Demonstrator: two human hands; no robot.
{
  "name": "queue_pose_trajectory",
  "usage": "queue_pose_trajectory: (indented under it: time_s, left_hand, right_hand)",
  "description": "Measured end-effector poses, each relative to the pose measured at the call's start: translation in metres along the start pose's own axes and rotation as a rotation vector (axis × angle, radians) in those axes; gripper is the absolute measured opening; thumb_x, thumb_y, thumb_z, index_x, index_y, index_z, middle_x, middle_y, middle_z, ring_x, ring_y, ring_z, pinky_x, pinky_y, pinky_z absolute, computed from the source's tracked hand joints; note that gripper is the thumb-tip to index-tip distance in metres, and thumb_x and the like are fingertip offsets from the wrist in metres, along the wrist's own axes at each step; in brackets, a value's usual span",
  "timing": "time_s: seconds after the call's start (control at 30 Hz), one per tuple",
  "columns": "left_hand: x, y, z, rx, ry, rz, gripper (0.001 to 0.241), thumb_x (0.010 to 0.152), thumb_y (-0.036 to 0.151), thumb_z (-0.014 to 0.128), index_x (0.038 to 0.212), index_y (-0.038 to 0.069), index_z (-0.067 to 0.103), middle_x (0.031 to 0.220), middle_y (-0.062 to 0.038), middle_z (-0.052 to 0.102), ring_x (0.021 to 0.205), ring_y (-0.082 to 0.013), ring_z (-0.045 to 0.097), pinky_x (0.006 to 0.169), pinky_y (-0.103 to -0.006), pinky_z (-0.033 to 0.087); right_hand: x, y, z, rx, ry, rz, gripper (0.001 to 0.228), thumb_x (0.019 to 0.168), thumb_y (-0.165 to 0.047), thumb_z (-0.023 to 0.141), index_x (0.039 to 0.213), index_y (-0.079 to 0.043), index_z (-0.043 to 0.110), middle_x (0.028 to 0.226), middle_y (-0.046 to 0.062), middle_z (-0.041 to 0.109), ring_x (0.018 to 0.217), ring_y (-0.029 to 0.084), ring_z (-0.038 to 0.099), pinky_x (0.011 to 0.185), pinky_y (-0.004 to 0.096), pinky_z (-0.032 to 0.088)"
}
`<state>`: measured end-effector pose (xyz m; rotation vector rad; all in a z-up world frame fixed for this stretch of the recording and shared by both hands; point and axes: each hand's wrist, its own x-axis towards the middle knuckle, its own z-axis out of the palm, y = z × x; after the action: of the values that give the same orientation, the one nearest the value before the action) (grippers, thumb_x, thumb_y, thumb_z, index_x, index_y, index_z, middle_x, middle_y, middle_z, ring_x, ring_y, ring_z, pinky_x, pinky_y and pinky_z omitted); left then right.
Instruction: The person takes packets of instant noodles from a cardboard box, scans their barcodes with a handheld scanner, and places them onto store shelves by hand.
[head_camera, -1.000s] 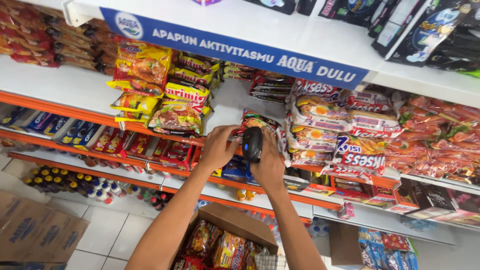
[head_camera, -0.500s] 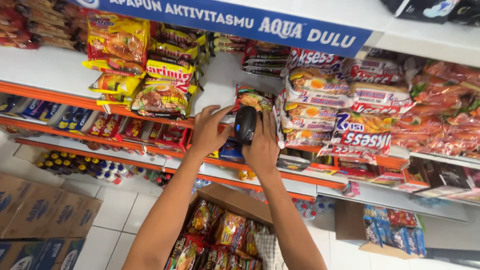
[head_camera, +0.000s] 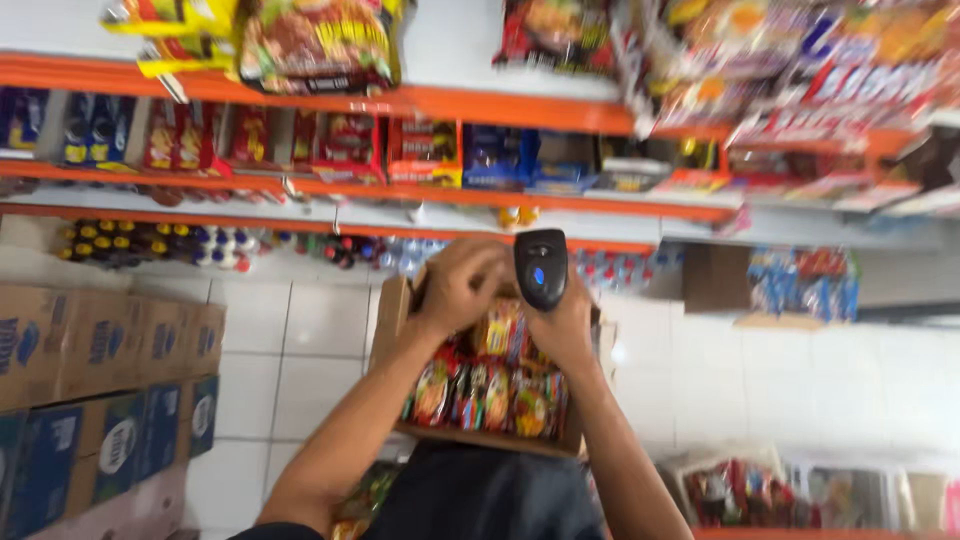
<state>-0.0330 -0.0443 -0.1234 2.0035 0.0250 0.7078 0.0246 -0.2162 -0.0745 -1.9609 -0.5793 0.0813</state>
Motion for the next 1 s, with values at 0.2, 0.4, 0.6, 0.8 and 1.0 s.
queue_pose_trajectory:
  time_s: [0.2,0.4,0.6,0.8,1.0]
  left_hand:
    - [-0.150,-0.057,0.046,-0.014,-0.276,-0.285,0.030,0.094,0.015,0.070,0.123,0.007,0.066,0.124,-0.014,0.068,0.120,-0.0363,0.062,0.103,-0.0459,0.050]
    - [-0.225,-0.094,0.053,0.225,-0.542,-0.385,0.060,0.084,0.029,0.079,0.137,0.009,0.058,0.134,-0.020,0.058,0.126,-0.0398,0.050,0.104,-0.0488,0.042]
    - [-0.202,-0.087,0.052,0.358,-0.679,-0.369,0.066,0.081,0.039,0.080,0.139,0.014,0.058,0.121,-0.013,0.062,0.123,-0.0349,0.052,0.111,-0.0596,0.027]
    - [-0.193,-0.082,0.053,0.384,-0.799,-0.450,0.052,0.085,0.044,0.078,0.129,0.020,0.066,0.112,-0.012,0.062,0.121,-0.0333,0.052,0.118,-0.0676,0.010]
    - [-0.198,-0.092,0.063,0.341,-0.824,-0.459,0.049,0.088,0.037,0.075,0.133,0.021,0.065,0.117,-0.010,0.062,0.124,-0.0339,0.052,0.119,-0.0681,0.005]
  right_hand:
    - [-0.101,0.089,0.017,-0.144,-0.170,0.516,0.026,0.088,-0.025,0.079,0.104,-0.006,0.073,0.089,0.019,0.075,0.086,0.030,0.078,0.079,0.040,0.057]
    - [-0.161,0.156,0.021,-0.321,-0.173,0.319,0.029,0.080,-0.014,0.077,0.106,-0.003,0.068,0.102,0.021,0.071,0.101,0.042,0.067,0.088,0.048,0.054]
    - [-0.185,0.176,0.032,-0.413,-0.128,0.035,0.042,0.072,-0.013,0.079,0.111,-0.001,0.065,0.107,0.024,0.071,0.104,0.049,0.063,0.090,0.053,0.051]
    - [-0.170,0.176,0.020,-0.367,-0.147,0.380,0.039,0.079,-0.019,0.082,0.109,-0.002,0.063,0.103,0.023,0.070,0.098,0.046,0.067,0.086,0.050,0.053]
    - [-0.148,0.154,0.014,-0.427,-0.393,0.409,0.041,0.075,-0.015,0.079,0.112,-0.005,0.064,0.108,0.022,0.071,0.100,0.044,0.067,0.086,0.052,0.053]
